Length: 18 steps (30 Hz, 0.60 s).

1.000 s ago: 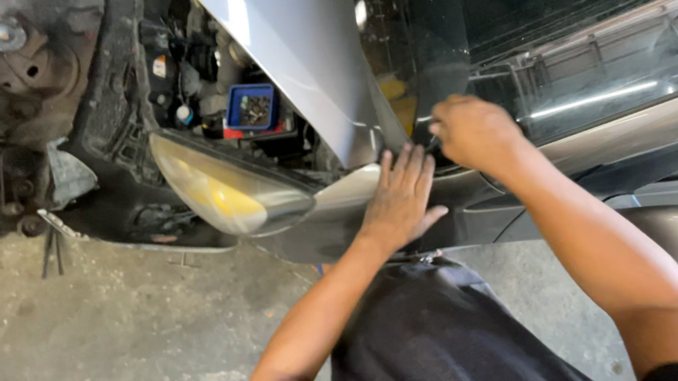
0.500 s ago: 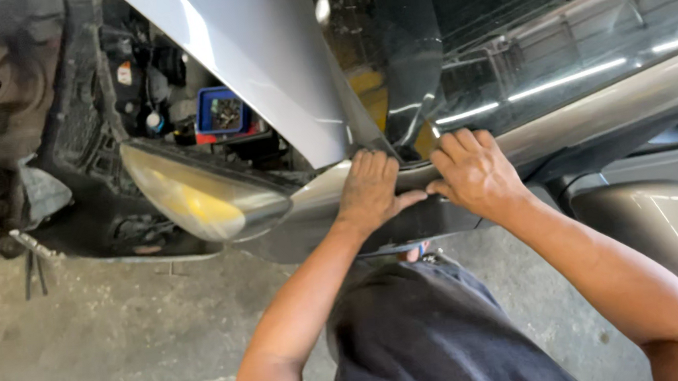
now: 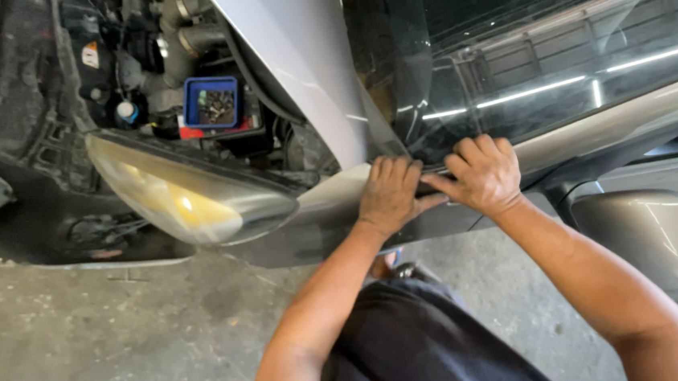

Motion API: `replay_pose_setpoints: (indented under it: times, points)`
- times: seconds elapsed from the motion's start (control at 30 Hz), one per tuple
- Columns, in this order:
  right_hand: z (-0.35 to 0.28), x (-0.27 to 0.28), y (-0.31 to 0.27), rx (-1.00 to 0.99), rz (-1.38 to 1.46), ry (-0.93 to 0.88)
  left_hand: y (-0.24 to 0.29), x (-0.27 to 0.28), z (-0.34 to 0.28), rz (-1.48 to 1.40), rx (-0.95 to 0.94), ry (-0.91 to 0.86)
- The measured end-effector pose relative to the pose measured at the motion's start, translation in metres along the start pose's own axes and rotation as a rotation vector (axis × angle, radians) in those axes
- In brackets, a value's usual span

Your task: The person repeatedly presses and adjusts the front bumper trim near the headlight and hood line, then uses a screwdriver to pry and reseat the trim. The person works along the bumper edge, checking fit and alignment by hand.

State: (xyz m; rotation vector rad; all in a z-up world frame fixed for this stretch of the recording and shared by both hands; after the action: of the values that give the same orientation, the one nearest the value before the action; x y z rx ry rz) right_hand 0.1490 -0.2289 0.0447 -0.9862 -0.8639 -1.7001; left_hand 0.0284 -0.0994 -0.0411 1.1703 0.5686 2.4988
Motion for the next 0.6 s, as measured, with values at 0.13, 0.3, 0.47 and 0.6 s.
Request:
replay_pose_setpoints:
  times: [0.13, 0.3, 0.47, 0.6]
  points:
    - [-0.002, -0.006, 0.001, 0.033, 0.019, 0.063, -0.003, -0.004, -0.004, 0.052, -0.049, 0.055]
    - [-0.005, -0.011, 0.008, 0.073, 0.028, 0.041, -0.008, -0.013, -0.001, -0.01, 0.024, -0.012]
    - [-0.015, -0.007, 0.008, 0.081, 0.007, -0.022, -0.004, -0.014, 0.0, -0.009, 0.047, -0.05]
    - [-0.019, 0.014, 0.01, 0.126, 0.083, -0.11, -0.006, -0.002, 0.003, -0.025, 0.004, -0.022]
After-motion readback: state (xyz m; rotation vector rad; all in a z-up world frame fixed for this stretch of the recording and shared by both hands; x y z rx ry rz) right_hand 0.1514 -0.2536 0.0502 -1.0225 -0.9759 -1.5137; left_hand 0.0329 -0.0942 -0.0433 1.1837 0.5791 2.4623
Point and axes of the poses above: each hand's wrist, its own z-axis towards the middle knuckle, its own x-axis out of the back of the hand, y = z × x, the point moved 1 cm from there along z, towards the middle knuckle
